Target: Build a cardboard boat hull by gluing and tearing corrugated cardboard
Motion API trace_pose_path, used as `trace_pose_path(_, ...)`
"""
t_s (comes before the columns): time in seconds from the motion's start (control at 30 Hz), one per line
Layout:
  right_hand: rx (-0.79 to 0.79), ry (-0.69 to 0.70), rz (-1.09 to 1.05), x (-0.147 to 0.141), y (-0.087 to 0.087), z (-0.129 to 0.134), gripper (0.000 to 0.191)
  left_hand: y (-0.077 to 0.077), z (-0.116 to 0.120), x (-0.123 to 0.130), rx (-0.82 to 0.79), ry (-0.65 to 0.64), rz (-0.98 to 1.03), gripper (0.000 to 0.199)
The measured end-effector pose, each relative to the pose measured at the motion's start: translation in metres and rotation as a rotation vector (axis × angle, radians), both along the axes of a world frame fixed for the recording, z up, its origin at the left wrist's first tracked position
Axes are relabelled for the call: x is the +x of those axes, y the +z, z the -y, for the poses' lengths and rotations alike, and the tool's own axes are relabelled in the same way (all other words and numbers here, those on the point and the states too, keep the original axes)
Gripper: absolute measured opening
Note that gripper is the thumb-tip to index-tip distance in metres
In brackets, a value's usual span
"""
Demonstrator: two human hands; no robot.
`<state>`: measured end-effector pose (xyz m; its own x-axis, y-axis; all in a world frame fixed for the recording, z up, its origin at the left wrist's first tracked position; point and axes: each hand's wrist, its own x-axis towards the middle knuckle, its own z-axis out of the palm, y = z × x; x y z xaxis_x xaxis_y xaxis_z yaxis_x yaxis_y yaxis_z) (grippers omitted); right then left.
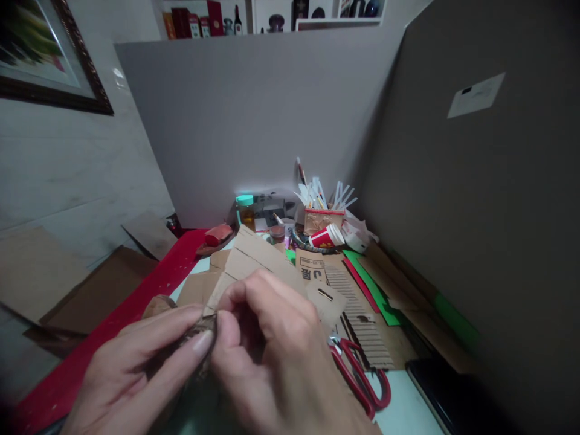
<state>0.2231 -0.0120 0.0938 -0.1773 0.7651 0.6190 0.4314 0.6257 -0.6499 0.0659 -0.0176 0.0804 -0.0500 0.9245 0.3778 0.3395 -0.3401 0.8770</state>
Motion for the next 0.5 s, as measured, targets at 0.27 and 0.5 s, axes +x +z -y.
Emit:
trace_pose_path(0.27,-0.318,0.037,-0.068,0.003,0.014,-0.002,0.017,0.000,-0.002,-0.002,-0.020,-0.118,-0.082,0.020)
trace_pose_path(0.5,-0.167,0.056,-0.016,0.006,0.008,0.002,0.014,0.005,-0.002,-0.003,-0.083,-0.117,-0.053,0.024)
